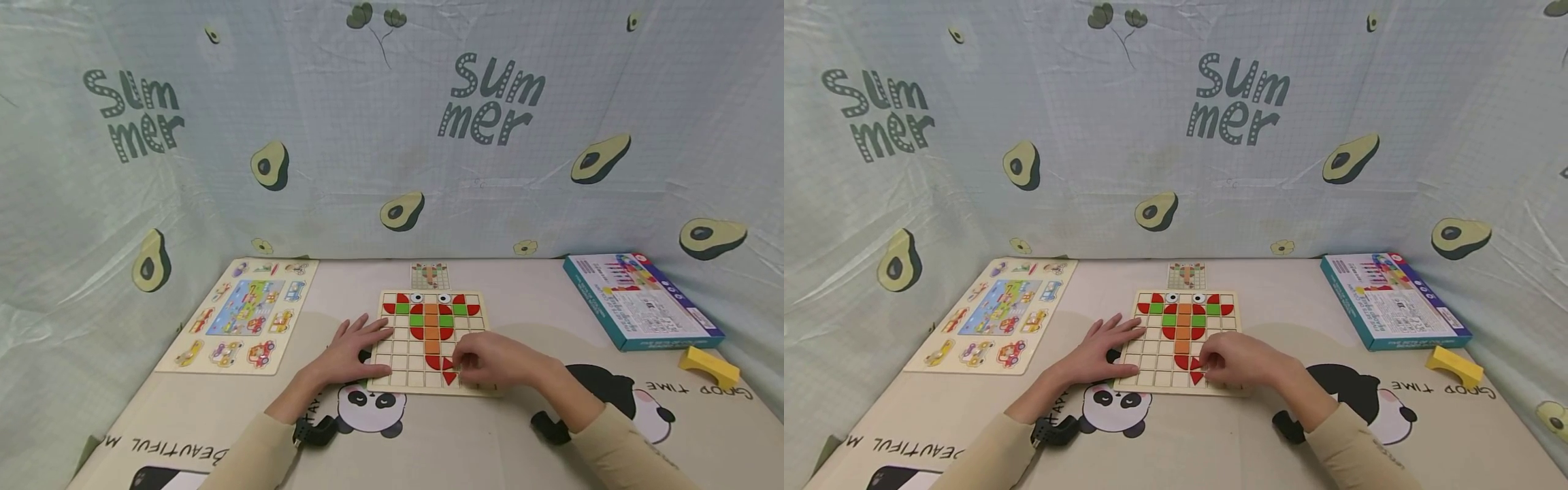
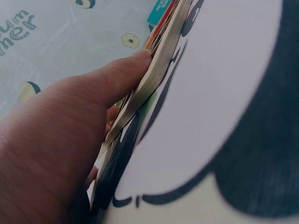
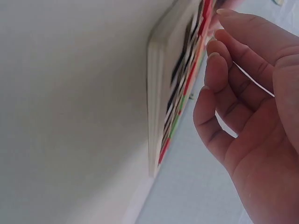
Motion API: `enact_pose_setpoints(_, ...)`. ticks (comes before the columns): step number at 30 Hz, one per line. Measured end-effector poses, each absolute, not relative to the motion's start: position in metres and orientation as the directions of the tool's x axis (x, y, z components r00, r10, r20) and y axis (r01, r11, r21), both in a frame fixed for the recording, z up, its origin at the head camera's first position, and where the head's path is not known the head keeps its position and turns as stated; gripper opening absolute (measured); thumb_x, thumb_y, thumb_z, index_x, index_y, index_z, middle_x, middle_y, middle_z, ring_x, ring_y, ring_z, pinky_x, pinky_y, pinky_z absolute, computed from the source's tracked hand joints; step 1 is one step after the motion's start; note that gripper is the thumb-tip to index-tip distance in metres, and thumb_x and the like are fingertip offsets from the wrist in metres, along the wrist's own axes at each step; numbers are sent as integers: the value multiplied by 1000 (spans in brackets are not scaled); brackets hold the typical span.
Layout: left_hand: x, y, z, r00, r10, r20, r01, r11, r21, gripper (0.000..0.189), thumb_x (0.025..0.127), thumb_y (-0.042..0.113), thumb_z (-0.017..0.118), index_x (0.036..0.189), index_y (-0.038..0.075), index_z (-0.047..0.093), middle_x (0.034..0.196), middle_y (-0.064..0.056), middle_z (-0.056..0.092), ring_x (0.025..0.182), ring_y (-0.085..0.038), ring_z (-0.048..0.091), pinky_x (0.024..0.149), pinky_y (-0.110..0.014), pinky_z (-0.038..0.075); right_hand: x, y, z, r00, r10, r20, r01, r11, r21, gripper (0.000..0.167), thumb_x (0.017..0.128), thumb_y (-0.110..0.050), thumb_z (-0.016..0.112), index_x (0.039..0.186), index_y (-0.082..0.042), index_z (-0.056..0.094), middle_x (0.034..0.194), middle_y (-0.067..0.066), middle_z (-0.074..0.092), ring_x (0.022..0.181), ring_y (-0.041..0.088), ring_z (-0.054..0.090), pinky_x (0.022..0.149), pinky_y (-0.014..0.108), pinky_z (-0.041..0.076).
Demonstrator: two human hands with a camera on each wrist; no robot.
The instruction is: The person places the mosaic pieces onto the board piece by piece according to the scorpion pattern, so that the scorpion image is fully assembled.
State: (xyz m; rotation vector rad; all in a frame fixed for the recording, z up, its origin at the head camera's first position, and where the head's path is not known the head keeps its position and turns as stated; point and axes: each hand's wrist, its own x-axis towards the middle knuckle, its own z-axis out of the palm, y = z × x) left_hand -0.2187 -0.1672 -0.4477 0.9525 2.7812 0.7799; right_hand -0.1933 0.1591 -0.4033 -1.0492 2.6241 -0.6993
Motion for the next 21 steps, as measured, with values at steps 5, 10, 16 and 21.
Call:
enact_pose_setpoints(5,-220,-168,-450,-797,599,81,553,670,496,76,88,52,72,151,15,50,161,-6,36,152,-39,12,118,-61,2,-194,165,-397,-737,-675,-39,-564,645,-515,10,92,-14,74,102,-17,72,92,-12,60,84,12,55,75,26,52)
enact_pose_setpoints(10,-220,-168,-451,-794,601,90,561,669,487,76,88,52,72,151,15,50,160,-6,37,151,-39,13,118,-62,3,-194,171,-393,-751,-659,-35,-554,660,-507,13,92,-16,75,105,-15,71,92,-12,59,84,13,55,75,27,52)
enact_pose_setpoints(16,-220,-168,-450,-794,602,88,561,668,489,76,88,52,72,151,15,50,160,-6,37,152,-39,13,118,-62,2,-197,181,-391,-780,-626,-11,-532,672,-514,15,92,-15,75,106,-13,70,92,-11,59,84,13,55,72,26,52)
enact_pose_setpoints(21,-219,-168,-449,-795,601,86,559,669,491,75,89,51,72,151,15,50,160,-6,37,152,-39,13,118,-62,2,-201,192,-393,-778,-629,16,-538,652,-535,18,93,-15,74,109,-11,69,90,-10,58,84,12,54,71,25,51)
